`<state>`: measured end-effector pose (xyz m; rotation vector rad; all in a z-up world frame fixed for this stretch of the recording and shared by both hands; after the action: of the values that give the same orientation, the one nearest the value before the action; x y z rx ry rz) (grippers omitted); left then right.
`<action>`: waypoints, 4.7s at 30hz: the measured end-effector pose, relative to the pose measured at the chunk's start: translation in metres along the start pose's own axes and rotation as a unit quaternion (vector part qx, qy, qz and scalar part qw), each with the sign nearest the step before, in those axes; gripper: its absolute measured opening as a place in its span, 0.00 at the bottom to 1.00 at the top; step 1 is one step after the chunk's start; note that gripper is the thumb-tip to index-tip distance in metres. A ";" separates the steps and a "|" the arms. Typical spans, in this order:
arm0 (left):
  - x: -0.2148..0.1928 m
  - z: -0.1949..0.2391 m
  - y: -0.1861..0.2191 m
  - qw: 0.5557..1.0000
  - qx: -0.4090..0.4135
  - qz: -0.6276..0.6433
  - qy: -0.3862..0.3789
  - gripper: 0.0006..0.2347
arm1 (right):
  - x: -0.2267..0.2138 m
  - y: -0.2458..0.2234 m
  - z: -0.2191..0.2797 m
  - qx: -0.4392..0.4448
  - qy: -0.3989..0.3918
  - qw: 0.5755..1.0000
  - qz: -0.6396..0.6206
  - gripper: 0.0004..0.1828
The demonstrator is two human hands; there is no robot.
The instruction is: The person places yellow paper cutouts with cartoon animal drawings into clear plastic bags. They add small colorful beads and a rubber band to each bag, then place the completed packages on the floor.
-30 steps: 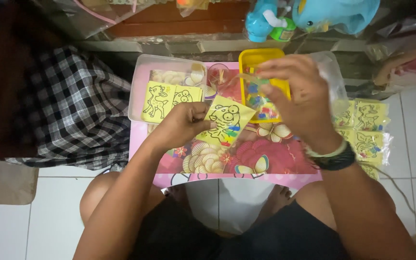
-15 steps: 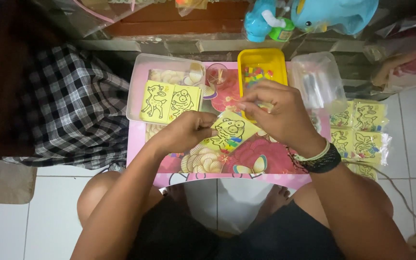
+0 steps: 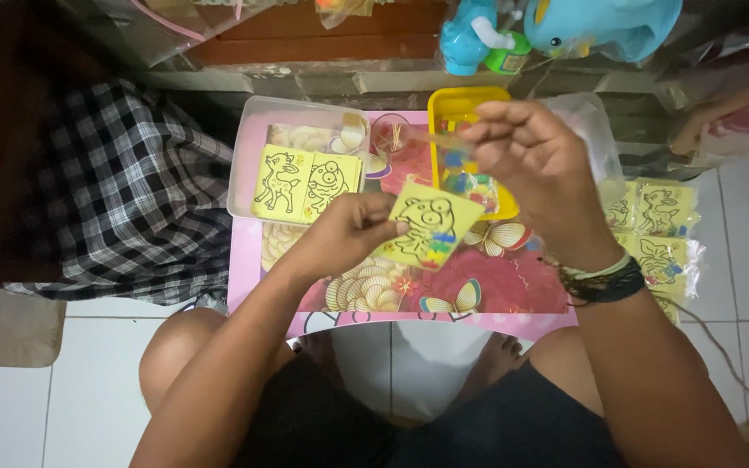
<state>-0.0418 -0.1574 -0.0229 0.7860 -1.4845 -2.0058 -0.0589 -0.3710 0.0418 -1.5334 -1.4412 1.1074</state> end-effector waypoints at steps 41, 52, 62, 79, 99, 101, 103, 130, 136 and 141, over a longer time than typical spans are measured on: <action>-0.027 0.010 0.009 0.959 0.194 0.187 0.093 0.35 | 0.025 0.049 0.025 0.152 0.051 0.983 -0.085 0.18; -0.025 0.015 0.018 0.968 0.162 0.084 0.169 0.10 | 0.031 0.055 0.025 0.117 0.038 0.988 -0.091 0.16; -0.036 0.016 0.016 0.957 0.155 0.081 0.231 0.11 | 0.045 0.040 0.023 -0.026 0.009 1.000 -0.003 0.17; -0.042 0.025 0.023 0.960 0.127 -0.048 0.243 0.12 | 0.036 0.038 0.022 0.046 0.010 0.994 0.096 0.12; -0.048 0.021 0.019 0.942 0.118 -0.202 0.242 0.03 | 0.046 0.021 0.012 -0.058 -0.037 0.978 0.198 0.01; -0.049 0.024 0.016 0.958 0.061 -0.172 0.220 0.06 | 0.041 0.046 0.021 0.015 -0.014 0.991 0.134 0.02; -0.048 0.023 0.012 0.963 0.050 -0.157 0.215 0.06 | 0.035 0.068 0.025 0.045 -0.020 0.992 0.118 0.03; 0.007 0.026 0.049 0.973 0.053 -0.053 0.217 0.03 | -0.157 -0.045 0.105 -0.055 0.143 0.967 0.203 0.02; 0.021 0.037 0.043 0.956 -0.016 -0.145 0.254 0.05 | -0.295 -0.048 0.208 -0.071 0.226 0.892 0.386 0.05; -0.049 0.006 -0.054 0.934 -0.147 -0.162 0.282 0.10 | -0.393 0.054 0.315 0.007 0.271 0.838 0.473 0.07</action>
<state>-0.0158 -0.1050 -0.0665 1.3935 -0.7433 -1.9257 -0.3320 -0.7794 -0.0802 -2.3850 -0.2272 1.0269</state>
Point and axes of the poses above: each hand's wrist, its own z-axis away from the middle knuckle, its own x-axis out of the palm, y = z × x, the point moved 5 cm from there along -z, towards the middle knuckle, and after that the axes turned 8 degrees about -x, right-handed, at the moved point
